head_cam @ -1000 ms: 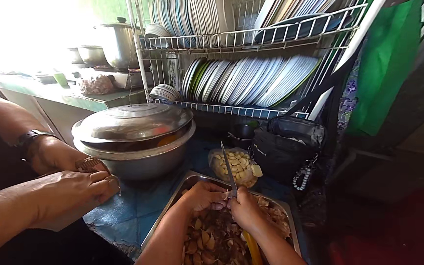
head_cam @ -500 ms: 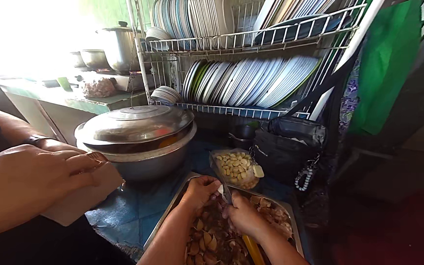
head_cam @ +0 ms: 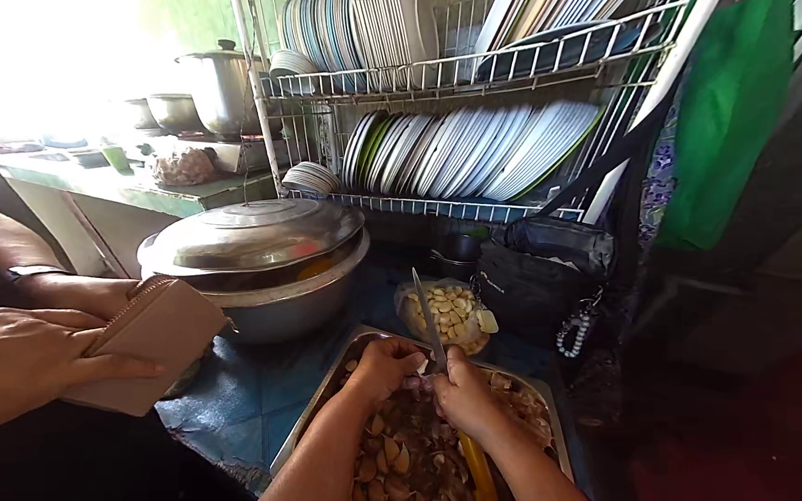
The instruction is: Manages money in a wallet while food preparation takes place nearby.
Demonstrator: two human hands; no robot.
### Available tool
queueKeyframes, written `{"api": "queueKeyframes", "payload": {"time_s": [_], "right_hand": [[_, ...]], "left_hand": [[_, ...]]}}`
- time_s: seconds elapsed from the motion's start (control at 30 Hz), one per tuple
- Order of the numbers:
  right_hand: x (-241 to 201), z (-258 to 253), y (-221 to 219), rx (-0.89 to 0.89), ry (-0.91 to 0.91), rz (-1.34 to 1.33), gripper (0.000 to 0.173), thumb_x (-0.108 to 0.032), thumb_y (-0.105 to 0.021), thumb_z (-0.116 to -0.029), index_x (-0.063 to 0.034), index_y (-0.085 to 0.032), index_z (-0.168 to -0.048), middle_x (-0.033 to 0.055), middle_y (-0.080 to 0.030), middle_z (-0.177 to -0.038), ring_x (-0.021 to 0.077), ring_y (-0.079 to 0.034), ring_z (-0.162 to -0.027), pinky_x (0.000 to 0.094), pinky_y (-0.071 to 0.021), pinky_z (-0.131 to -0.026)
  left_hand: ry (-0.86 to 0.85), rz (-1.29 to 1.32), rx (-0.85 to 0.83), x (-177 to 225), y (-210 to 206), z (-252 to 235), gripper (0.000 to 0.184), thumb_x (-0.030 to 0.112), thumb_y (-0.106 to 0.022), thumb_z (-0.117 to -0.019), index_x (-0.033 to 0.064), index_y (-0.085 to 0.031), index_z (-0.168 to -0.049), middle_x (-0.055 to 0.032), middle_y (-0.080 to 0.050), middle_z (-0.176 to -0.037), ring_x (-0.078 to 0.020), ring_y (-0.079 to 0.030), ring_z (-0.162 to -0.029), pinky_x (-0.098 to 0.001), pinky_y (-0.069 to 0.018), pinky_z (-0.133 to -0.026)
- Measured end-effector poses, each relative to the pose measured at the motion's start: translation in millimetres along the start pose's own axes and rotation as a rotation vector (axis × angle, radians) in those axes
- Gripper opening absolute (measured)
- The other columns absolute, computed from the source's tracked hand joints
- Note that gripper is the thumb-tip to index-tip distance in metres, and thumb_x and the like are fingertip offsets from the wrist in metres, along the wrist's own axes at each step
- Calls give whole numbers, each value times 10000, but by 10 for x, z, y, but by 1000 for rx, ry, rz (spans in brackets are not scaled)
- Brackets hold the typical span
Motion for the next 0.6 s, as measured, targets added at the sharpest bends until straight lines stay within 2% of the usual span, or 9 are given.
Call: {"api": "queueKeyframes", "payload": {"time_s": [0.23, 0.33, 0.6], "right_hand": [[17, -16, -10, 12, 41, 50, 356, -87, -463, -1045, -46, -403, -1393, 123, -633, -1004, 211, -655, -724, 396, -569, -702], [9, -10, -15, 23, 39, 85, 348, -86, -453, -1043, -44, -411, -1386, 144, -610, -1002, 237, -663, -776, 423, -571, -747], [-53, 33, -47, 20, 37, 154, 311, -65, -455, -1043, -30, -420, -1350, 147, -602, -1000, 241, -667, -803, 417, -567, -761]], "left_hand": [[-61, -18, -53, 17, 38, 17, 142, -14, -706, -929, -28, -679, -1067, -84, -683, -929, -120, -660, -783, -258, -573, -759], [-68, -11, -42, 17, 46, 19, 143, -32, -719, -910, -33, -671, -1045, -89, -680, -905, -128, -657, -765, -264, -575, -745], [-44, 10, -18, 42, 33, 41, 142, -26, -752, -889, -45, -662, -997, -89, -682, -847, -122, -663, -715, -251, -584, -719]]}}
Point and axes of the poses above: each hand's wrist, its own z-axis away from the middle knuckle, its own y-axis out of the back of the hand, x = y × z, the point moved 1 cm from there along -z, towards the middle knuckle
